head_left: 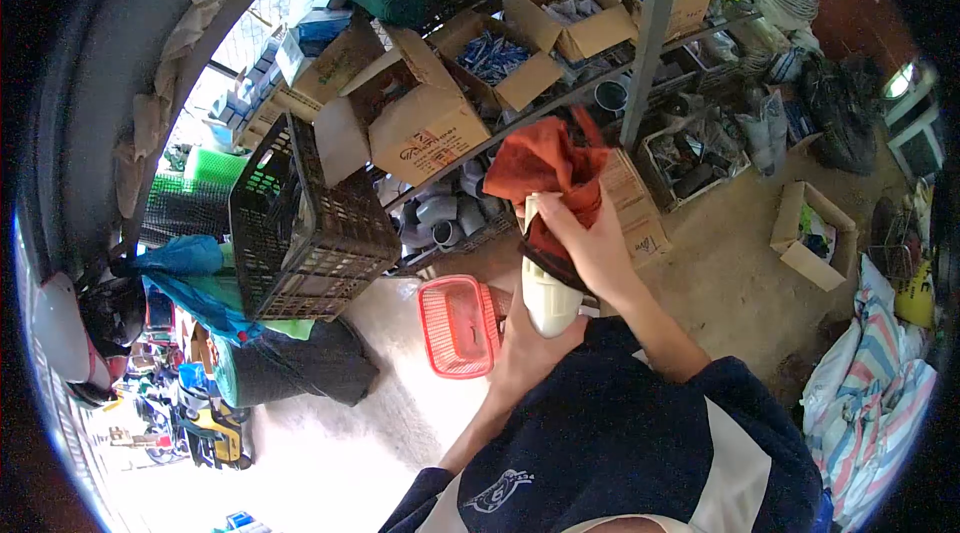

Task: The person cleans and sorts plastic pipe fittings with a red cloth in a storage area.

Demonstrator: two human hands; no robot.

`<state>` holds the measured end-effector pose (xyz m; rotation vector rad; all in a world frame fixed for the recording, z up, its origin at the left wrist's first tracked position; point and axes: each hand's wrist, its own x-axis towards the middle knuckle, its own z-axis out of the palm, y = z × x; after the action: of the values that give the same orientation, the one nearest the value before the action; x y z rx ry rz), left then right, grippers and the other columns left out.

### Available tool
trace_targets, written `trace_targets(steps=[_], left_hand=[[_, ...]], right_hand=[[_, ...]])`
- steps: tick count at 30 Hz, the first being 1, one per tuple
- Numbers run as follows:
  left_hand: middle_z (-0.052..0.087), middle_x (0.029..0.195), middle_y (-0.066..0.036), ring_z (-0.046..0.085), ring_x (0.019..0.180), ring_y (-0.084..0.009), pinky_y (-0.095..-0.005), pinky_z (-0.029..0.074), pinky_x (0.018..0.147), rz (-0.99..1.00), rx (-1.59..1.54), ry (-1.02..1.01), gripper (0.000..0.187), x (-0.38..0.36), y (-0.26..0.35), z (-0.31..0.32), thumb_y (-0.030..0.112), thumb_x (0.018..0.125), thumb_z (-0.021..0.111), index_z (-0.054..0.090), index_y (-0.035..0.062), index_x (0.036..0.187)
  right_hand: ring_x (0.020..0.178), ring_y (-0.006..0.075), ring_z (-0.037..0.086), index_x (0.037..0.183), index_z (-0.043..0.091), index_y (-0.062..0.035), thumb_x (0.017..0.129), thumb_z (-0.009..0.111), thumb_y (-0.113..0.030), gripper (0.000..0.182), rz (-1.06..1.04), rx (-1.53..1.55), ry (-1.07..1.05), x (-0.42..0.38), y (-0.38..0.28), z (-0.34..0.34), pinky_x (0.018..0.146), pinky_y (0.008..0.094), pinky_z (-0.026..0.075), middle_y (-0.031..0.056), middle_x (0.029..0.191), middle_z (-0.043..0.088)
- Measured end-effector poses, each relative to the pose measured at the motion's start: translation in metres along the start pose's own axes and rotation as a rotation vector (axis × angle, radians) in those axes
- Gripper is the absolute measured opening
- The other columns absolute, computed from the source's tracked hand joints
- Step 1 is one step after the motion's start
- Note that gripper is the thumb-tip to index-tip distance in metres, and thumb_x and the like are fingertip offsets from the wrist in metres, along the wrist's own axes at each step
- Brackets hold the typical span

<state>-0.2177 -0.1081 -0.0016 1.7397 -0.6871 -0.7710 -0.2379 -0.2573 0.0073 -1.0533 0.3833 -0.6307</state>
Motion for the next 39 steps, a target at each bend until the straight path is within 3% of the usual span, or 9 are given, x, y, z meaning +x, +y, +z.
trace_targets(steps=[5, 10, 13, 16, 19, 25, 28, 33, 39], left_hand=[[0.067, 0.098, -0.008, 0.064, 0.088, -0.0161, -0.0320, 0.052, 0.079, 0.041, -0.206, -0.085, 0.042, 0.021, -0.005, -0.021, 0.010, 0.076, 0.073, 0.059, -0.0023, 0.114], [0.067, 0.086, -0.010, 0.065, 0.074, -0.0175, -0.0310, 0.051, 0.062, -0.084, -0.491, -0.449, 0.044, -0.001, -0.009, -0.019, 0.025, 0.074, 0.076, 0.061, -0.0011, 0.106], [0.066, 0.083, -0.011, 0.064, 0.071, -0.0183, -0.0321, 0.051, 0.061, -0.172, -0.670, -0.279, 0.037, 0.001, -0.011, -0.016, 0.024, 0.074, 0.073, 0.063, -0.0022, 0.099], [0.063, 0.073, -0.011, 0.060, 0.062, -0.0177, -0.0301, 0.048, 0.057, -0.162, -0.522, -0.233, 0.033, 0.026, -0.020, -0.030, 0.025, 0.072, 0.071, 0.063, -0.0036, 0.086], [0.060, 0.074, -0.009, 0.058, 0.060, -0.0171, -0.0297, 0.045, 0.054, -0.175, -0.600, -0.419, 0.050, 0.009, -0.011, -0.028, 0.035, 0.071, 0.072, 0.059, -0.0035, 0.100], [0.063, 0.089, -0.013, 0.062, 0.069, -0.0187, -0.0312, 0.049, 0.060, -0.230, -0.710, -0.651, 0.069, 0.004, -0.022, -0.026, 0.043, 0.077, 0.073, 0.049, -0.0029, 0.124], [0.065, 0.100, -0.015, 0.065, 0.079, -0.0212, -0.0355, 0.053, 0.068, -0.304, -0.504, -0.362, 0.067, -0.003, -0.021, -0.019, 0.035, 0.082, 0.074, 0.046, -0.0039, 0.129], [0.067, 0.104, -0.013, 0.064, 0.085, -0.0161, -0.0315, 0.053, 0.073, 0.020, 0.090, -0.004, 0.055, -0.004, -0.006, -0.004, 0.019, 0.078, 0.078, 0.054, -0.0036, 0.122], [0.069, 0.096, -0.009, 0.065, 0.084, -0.0176, -0.0310, 0.052, 0.075, -0.079, -0.109, 0.001, 0.046, 0.015, 0.000, -0.013, 0.017, 0.077, 0.075, 0.059, -0.0042, 0.116]], right_hand=[[0.140, 0.0280, 0.030, 0.147, 0.027, 0.0058, 0.086, 0.072, -0.022, 0.081, -0.180, -0.517, -0.078, -0.039, 0.042, -0.001, 0.116, 0.0393, 0.023, 0.0216, 0.152, 0.029], [0.103, 0.0178, 0.060, 0.124, 0.056, 0.0004, 0.101, 0.054, -0.037, 0.045, 0.057, -0.004, 0.100, -0.002, -0.013, -0.002, 0.095, 0.0314, 0.045, 0.0065, 0.115, 0.063], [0.105, 0.0139, 0.056, 0.131, 0.048, -0.0017, 0.092, 0.066, -0.027, 0.050, 0.225, -0.004, -0.003, -0.019, -0.012, 0.005, 0.092, 0.0304, 0.046, 0.0037, 0.115, 0.059], [0.115, 0.0169, 0.053, 0.143, 0.030, -0.0022, 0.080, 0.076, -0.014, 0.078, 0.049, -0.093, -0.065, -0.035, 0.014, 0.010, 0.098, 0.0332, 0.045, 0.0085, 0.127, 0.053], [0.113, 0.0195, 0.058, 0.145, 0.026, -0.0030, 0.081, 0.074, -0.004, 0.080, 0.052, -0.020, -0.045, -0.027, 0.003, 0.003, 0.096, 0.0355, 0.049, 0.0121, 0.128, 0.053], [0.075, 0.0197, 0.069, 0.120, 0.054, -0.0048, 0.093, 0.066, -0.034, 0.041, 0.150, 0.171, 0.149, 0.002, 0.004, -0.018, 0.067, 0.0312, 0.056, 0.0094, 0.085, 0.067], [0.082, 0.0117, 0.062, 0.114, 0.061, -0.0040, 0.096, 0.064, -0.031, 0.032, -0.010, 0.143, 0.229, 0.010, 0.000, -0.024, 0.075, 0.0278, 0.050, 0.0037, 0.094, 0.067], [0.087, 0.0110, 0.060, 0.111, 0.063, -0.0020, 0.098, 0.062, -0.026, 0.027, -0.059, 0.065, 0.301, 0.017, 0.006, -0.017, 0.080, 0.0266, 0.048, 0.0019, 0.096, 0.067], [0.114, 0.0169, 0.054, 0.151, 0.013, 0.0023, 0.089, 0.071, -0.013, 0.086, -0.074, 0.105, 0.253, -0.022, 0.039, 0.008, 0.099, 0.0315, 0.046, 0.0138, 0.128, 0.053]])
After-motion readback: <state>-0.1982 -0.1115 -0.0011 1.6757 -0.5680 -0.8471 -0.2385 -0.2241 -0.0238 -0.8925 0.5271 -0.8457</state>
